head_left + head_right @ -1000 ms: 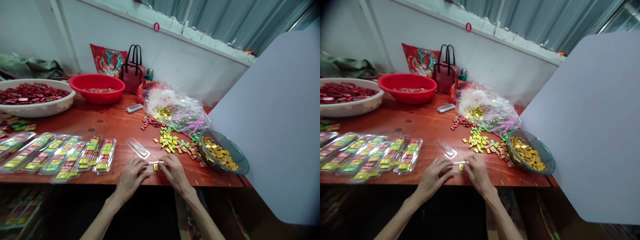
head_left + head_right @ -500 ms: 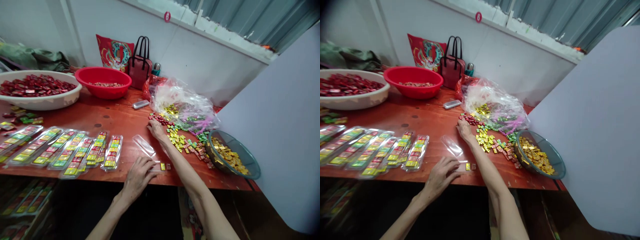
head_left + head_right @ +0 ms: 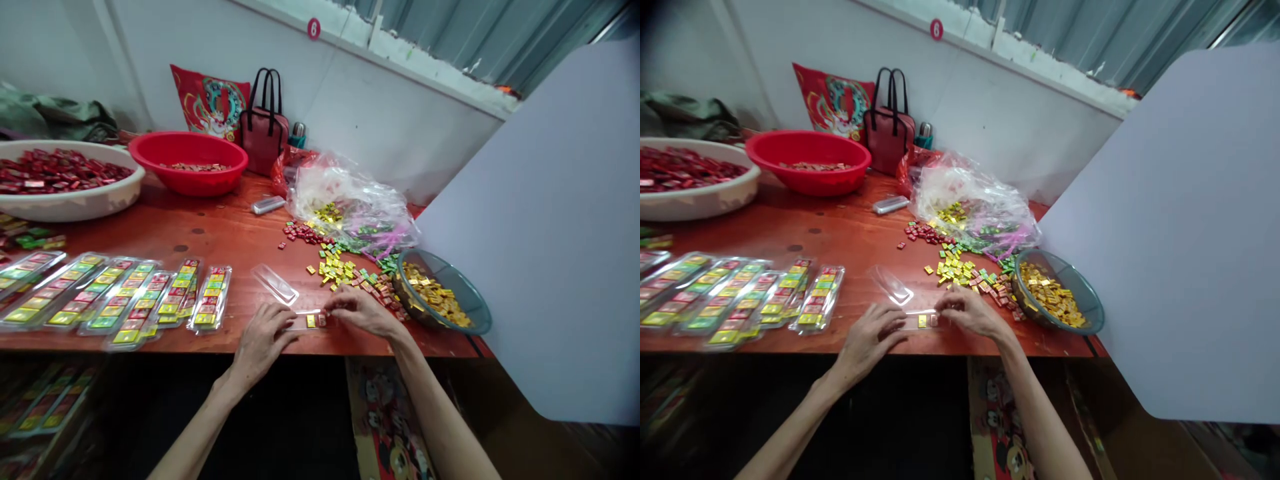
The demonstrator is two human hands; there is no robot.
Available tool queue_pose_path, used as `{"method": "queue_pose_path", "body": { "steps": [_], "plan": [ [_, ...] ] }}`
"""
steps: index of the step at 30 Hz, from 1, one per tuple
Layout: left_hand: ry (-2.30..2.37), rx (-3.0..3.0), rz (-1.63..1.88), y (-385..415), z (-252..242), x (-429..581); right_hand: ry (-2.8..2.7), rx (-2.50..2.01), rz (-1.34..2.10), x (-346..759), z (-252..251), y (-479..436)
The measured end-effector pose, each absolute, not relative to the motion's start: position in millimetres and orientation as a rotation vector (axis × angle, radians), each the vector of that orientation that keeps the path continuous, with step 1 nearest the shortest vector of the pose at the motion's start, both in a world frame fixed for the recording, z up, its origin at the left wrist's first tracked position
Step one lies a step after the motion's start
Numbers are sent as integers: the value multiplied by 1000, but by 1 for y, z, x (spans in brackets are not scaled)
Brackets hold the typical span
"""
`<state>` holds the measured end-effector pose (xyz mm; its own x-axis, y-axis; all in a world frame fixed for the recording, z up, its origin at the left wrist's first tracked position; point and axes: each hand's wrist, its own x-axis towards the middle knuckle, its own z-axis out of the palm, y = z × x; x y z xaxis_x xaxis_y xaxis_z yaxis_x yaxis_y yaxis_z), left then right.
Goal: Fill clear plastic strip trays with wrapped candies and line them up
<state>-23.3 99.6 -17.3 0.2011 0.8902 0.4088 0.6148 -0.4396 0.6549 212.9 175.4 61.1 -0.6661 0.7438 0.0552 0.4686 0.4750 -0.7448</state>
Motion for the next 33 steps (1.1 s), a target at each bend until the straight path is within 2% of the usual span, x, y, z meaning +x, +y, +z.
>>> {"method": "queue_pose_path", "body": {
  "steps": [5, 12, 15, 24, 29, 33],
  "plan": [
    [1421, 2144, 1097, 100, -19, -24, -2303, -1055, 931, 222, 33, 159],
    [1424, 2136, 1104, 100, -17, -24, -2341, -1088, 445, 203, 5, 134],
    [1411, 2127, 1117, 100, -17, -23, -2332, -1109, 363, 198, 4, 134],
    [1396, 2116, 1147, 100, -20, -23, -2418, -1293, 10, 159, 33, 238],
    [1402, 2111, 1151, 100, -20, -23, -2552, -1340, 82, 139, 22, 267],
    [1405, 2113, 1149, 100, -19, -23, -2415, -1171, 352, 146, 36, 248]
  ]
}}
